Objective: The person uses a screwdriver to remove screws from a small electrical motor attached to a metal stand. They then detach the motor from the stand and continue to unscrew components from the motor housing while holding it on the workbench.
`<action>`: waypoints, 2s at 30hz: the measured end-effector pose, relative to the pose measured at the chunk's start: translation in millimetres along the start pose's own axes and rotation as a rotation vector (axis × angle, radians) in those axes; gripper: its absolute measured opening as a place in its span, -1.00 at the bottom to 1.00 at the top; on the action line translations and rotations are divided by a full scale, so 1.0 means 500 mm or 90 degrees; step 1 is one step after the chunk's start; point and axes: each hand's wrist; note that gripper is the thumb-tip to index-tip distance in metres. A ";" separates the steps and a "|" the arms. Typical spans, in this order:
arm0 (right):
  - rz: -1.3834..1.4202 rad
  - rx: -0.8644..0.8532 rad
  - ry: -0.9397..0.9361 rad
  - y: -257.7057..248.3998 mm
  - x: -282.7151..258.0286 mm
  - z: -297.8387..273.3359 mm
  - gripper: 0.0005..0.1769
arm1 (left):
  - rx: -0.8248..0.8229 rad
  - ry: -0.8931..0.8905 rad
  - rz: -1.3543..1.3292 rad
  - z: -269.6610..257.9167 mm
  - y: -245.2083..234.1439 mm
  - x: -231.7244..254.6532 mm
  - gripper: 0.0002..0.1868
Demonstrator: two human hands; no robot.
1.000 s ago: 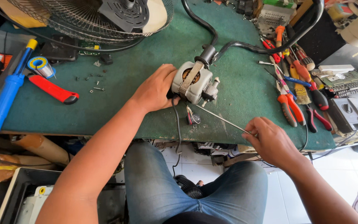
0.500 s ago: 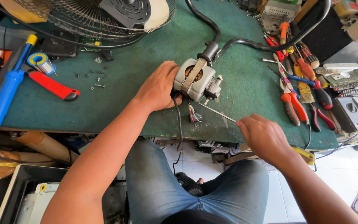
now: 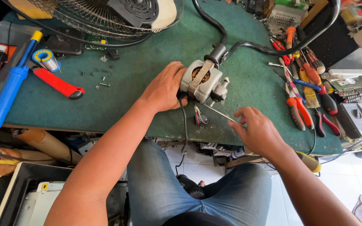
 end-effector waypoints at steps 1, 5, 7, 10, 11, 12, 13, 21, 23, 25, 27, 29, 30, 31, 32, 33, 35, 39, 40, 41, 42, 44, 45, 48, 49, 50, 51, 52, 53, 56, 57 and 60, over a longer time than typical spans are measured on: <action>0.035 -0.016 0.004 -0.005 -0.014 0.001 -0.65 | -0.002 0.000 0.002 0.000 0.001 0.000 -0.07; -0.068 0.020 -0.003 0.026 0.007 0.010 -0.67 | -0.007 -0.014 -0.003 -0.002 0.000 0.004 -0.08; -0.004 0.008 0.000 0.020 0.006 0.014 -0.74 | -0.009 -0.009 -0.004 -0.001 0.001 0.000 -0.08; 0.051 0.016 -0.020 0.008 -0.034 0.021 -0.65 | -0.011 -0.017 -0.012 0.001 -0.004 0.001 -0.06; 0.051 0.017 -0.018 0.015 -0.026 0.021 -0.65 | -0.012 -0.015 -0.013 0.001 -0.008 0.003 -0.06; 0.005 0.056 -0.029 0.023 -0.018 0.022 -0.67 | -0.019 -0.025 -0.027 -0.001 -0.012 0.005 -0.06; -0.041 0.095 -0.040 0.031 -0.010 0.022 -0.68 | -0.027 -0.035 -0.042 -0.002 -0.017 0.006 -0.06; -0.030 0.149 -0.036 0.011 0.048 -0.020 -0.86 | -0.044 -0.046 -0.062 -0.010 -0.021 0.005 -0.04; -0.018 0.151 -0.022 0.008 0.059 -0.025 -0.86 | -0.038 -0.036 -0.063 -0.006 -0.020 0.001 -0.03; 0.004 0.158 -0.019 0.006 0.073 -0.025 -0.85 | -0.043 -0.030 -0.057 -0.006 -0.021 0.002 -0.02; -0.005 0.160 -0.018 0.018 0.081 -0.019 -0.85 | -0.048 -0.026 -0.064 -0.009 -0.026 0.007 -0.01; -0.014 0.170 -0.020 0.028 0.099 -0.003 -0.85 | -0.049 -0.017 -0.065 -0.003 -0.037 0.011 -0.01; -0.056 0.182 -0.006 0.035 0.113 0.007 -0.84 | -0.058 -0.021 -0.085 -0.003 -0.043 0.013 -0.01; -0.097 0.194 0.008 0.042 0.126 0.016 -0.83 | -0.068 -0.025 -0.105 -0.004 -0.048 0.016 -0.02; -0.096 0.195 0.010 0.055 0.149 0.038 -0.83 | -0.069 -0.023 -0.105 -0.003 -0.051 0.014 -0.02; -0.091 0.215 0.007 0.068 0.173 0.060 -0.86 | -0.077 -0.021 -0.108 -0.003 -0.054 0.013 -0.06; -0.085 0.237 0.006 0.092 0.210 0.106 -0.87 | -0.087 -0.016 -0.112 -0.001 -0.057 0.015 -0.11; -0.146 0.287 0.002 0.127 0.243 0.191 -0.83 | -0.090 -0.017 -0.113 0.001 -0.057 0.014 -0.06; -0.194 0.308 -0.012 0.135 0.245 0.209 -0.77 | -0.090 -0.024 -0.111 -0.001 -0.055 0.009 0.01; -0.191 0.311 -0.008 0.130 0.212 0.194 -0.77 | -0.094 -0.019 -0.108 0.000 -0.059 0.012 0.01; -0.190 0.327 -0.019 0.123 0.178 0.183 -0.84 | -0.074 -0.009 -0.101 0.000 -0.062 0.014 0.08; -0.189 0.341 -0.034 0.120 0.103 0.163 -0.88 | -0.052 -0.003 -0.093 0.005 -0.064 0.008 0.15; 0.013 0.294 -0.081 0.124 0.062 0.151 -0.87 | -0.049 0.033 -0.052 0.010 -0.062 0.001 0.21; 0.204 0.232 -0.121 0.153 0.000 0.127 -0.83 | -0.056 0.082 -0.036 -0.004 -0.057 -0.008 0.14; 0.190 0.237 -0.120 0.162 -0.010 0.125 -0.81 | -0.058 0.106 -0.055 -0.006 -0.058 -0.010 0.02; 0.195 0.236 -0.116 0.159 -0.024 0.123 -0.81 | -0.065 0.106 -0.056 -0.002 -0.052 -0.008 0.02; 0.194 0.232 -0.102 0.154 -0.038 0.121 -0.80 | -0.065 0.114 -0.070 0.001 -0.047 -0.006 -0.17; 0.191 0.230 -0.086 0.149 -0.049 0.118 -0.78 | -0.064 0.125 -0.087 0.007 -0.038 -0.002 -0.35; 0.193 0.229 -0.080 0.156 -0.047 0.118 -0.78 | -0.069 0.127 -0.090 0.010 -0.044 0.002 -0.35; 0.228 0.239 -0.072 0.160 -0.044 0.122 -0.78 | -0.078 0.132 -0.094 0.016 -0.053 0.010 -0.47; 0.249 0.211 -0.044 0.156 -0.048 0.122 -0.80 | -0.047 0.149 -0.102 0.017 -0.049 0.008 -0.44; 0.268 0.182 -0.010 0.153 -0.062 0.131 -0.79 | -0.004 0.162 -0.110 0.015 -0.052 0.006 -0.42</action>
Point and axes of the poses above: each hand's wrist, its own z-axis towards the middle knuckle, its own y-axis out of the palm, x = y × z, and after that the axes turned 4 degrees about -z, right-handed
